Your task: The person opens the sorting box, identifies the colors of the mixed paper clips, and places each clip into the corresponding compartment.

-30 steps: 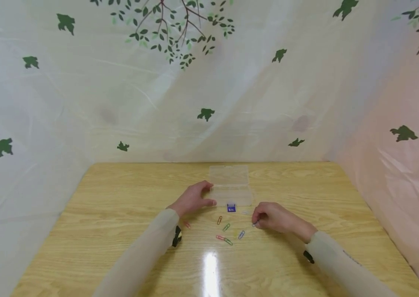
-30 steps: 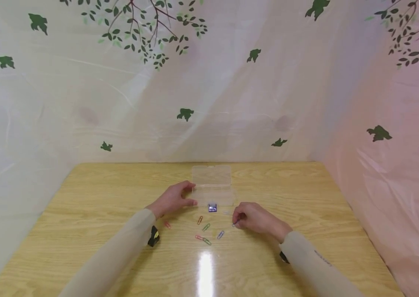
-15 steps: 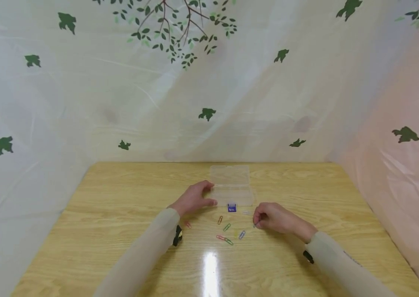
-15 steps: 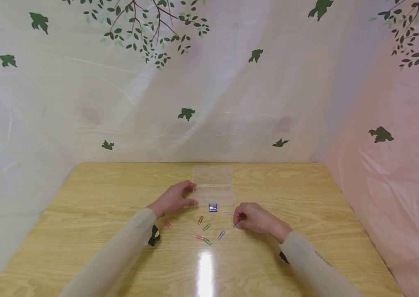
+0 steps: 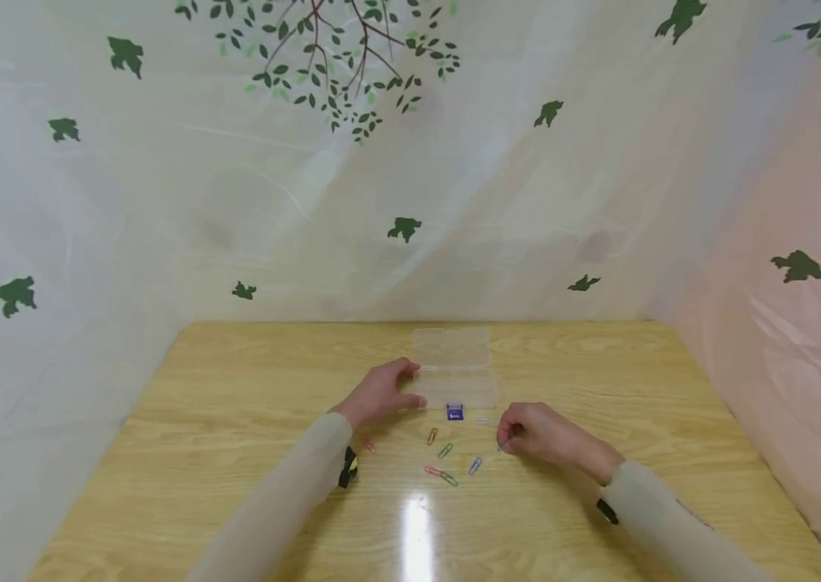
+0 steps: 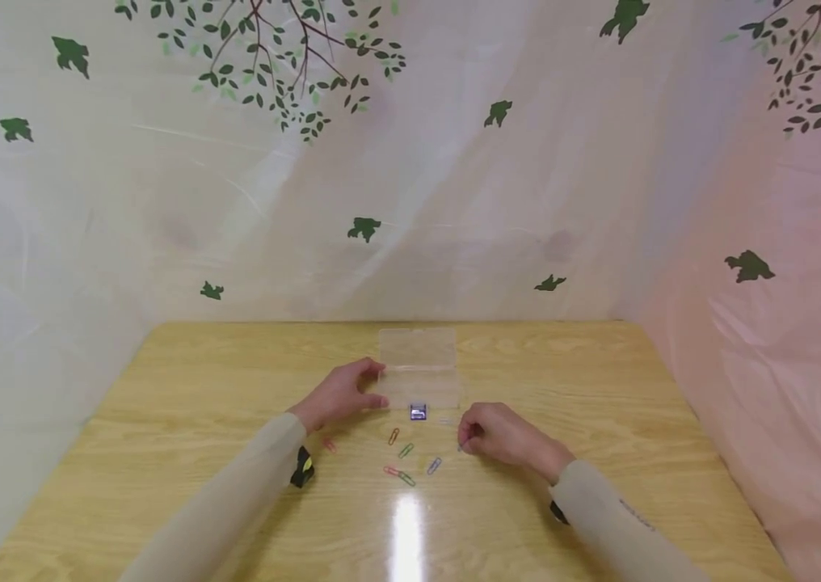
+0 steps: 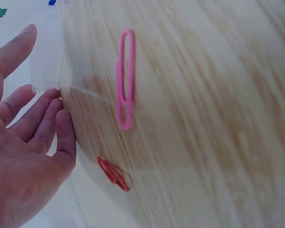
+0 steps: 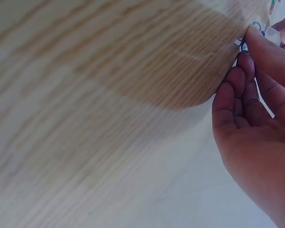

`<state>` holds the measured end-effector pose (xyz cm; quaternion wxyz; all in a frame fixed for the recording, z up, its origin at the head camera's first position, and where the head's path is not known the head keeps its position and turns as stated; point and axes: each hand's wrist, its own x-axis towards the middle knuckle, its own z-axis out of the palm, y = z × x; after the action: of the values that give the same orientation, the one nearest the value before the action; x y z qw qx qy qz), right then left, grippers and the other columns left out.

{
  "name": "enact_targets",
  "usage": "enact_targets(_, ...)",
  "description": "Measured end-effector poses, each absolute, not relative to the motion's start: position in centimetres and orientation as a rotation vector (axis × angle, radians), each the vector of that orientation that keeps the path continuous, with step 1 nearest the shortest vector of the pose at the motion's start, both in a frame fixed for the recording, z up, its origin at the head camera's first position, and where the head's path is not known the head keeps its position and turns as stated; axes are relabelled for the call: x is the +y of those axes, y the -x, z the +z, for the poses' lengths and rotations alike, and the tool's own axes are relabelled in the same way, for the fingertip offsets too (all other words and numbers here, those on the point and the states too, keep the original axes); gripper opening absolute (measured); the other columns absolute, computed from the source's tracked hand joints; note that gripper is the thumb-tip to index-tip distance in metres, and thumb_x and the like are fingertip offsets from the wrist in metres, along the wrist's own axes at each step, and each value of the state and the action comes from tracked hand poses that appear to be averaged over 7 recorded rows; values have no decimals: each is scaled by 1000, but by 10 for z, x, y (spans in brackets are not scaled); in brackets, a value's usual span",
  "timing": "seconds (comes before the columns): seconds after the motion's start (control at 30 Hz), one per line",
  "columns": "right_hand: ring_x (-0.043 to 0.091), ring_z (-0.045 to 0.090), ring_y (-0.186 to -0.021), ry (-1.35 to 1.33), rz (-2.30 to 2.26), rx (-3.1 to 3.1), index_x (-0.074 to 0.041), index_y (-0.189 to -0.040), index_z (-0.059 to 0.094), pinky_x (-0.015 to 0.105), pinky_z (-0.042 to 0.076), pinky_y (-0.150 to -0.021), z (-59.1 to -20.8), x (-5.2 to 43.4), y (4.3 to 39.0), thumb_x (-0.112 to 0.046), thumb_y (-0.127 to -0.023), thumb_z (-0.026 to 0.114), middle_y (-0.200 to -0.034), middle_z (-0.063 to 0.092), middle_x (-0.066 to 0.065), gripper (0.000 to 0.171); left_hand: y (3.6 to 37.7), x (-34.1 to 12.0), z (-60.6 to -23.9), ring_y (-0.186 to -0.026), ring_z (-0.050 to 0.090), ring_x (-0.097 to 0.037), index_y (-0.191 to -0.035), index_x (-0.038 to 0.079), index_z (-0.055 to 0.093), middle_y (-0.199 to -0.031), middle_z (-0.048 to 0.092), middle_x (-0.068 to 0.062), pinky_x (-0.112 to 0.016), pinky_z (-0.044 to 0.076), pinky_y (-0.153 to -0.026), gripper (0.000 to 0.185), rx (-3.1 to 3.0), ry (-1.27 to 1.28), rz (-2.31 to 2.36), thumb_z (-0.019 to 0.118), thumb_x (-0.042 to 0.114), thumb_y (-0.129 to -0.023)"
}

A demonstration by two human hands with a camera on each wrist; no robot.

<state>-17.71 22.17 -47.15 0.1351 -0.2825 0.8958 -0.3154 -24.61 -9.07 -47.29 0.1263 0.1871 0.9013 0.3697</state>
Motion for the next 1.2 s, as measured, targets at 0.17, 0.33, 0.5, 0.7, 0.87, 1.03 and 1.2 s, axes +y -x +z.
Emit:
enact_targets(0.17, 4, 57, -79, 815, -907, 2599, -14, -90, 70, 24, 54, -72, -470, 220, 179, -3, -93, 76, -87, 66, -10, 12, 246, -93, -473, -136, 54, -30, -144, 7, 56, -144, 60, -13, -44, 41, -116, 63, 2633, -537, 1067, 82, 28, -91)
enact_targets(0.33, 7, 59, -80, 752, -952, 2630, -13, -91, 72, 24, 54, -73, -464, 223, 182, -3, -93, 76, -87, 68, -9, 11, 247, -92, -471, -136, 53, -31, -144, 7, 55, -145, 59, -13, -45, 40, -117, 64, 2626, -533, 1090, 83, 28, -90)
enact_targets(0.5, 8, 62, -85, 731, -1019, 2672, -13, -91, 72, 26, 56, -76, -458, 224, 183, -2, -94, 74, -90, 69, -9, 12, 246, -92, -475, -136, 53, -29, -144, 8, 56, -145, 59, -12, -43, 40, -117, 63, 2631, -515, 1080, 82, 29, -91)
enact_targets(0.7, 10, 64, -89, 764, -1056, 2767, -10, -94, 74, 29, 57, -79, -451, 222, 182, -7, -94, 76, -92, 70, -8, 4, 245, -91, -478, -135, 54, -30, -144, 7, 56, -144, 60, -12, -44, 40, -117, 64, 2635, -532, 1096, 83, 28, -90)
enact_targets(0.87, 12, 64, -91, 698, -1126, 2780, -11, -96, 74, 31, 57, -81, -445, 219, 184, -8, -95, 75, -95, 71, -3, 4, 246, -91, -477, -136, 54, -30, -143, 6, 56, -144, 60, -12, -43, 40, -117, 64, 2630, -537, 1098, 84, 28, -89)
enact_targets(1.03, 14, 64, -91, 654, -1174, 2795, -12, -97, 74, 30, 57, -80, -442, 218, 187, -7, -96, 74, -95, 71, -3, 5, 248, -92, -477, -136, 54, -31, -143, 6, 56, -144, 60, -13, -45, 40, -117, 65, 2622, -551, 1106, 84, 29, -89)
enact_targets(1.2, 12, 64, -87, 668, -1209, 2826, -8, -96, 75, 28, 56, -76, -441, 216, 189, -9, -97, 73, -93, 71, -5, 3, 248, -92, -476, -136, 54, -31, -143, 5, 57, -144, 60, -13, -44, 39, -117, 63, 2624, -552, 1108, 84, 27, -89)
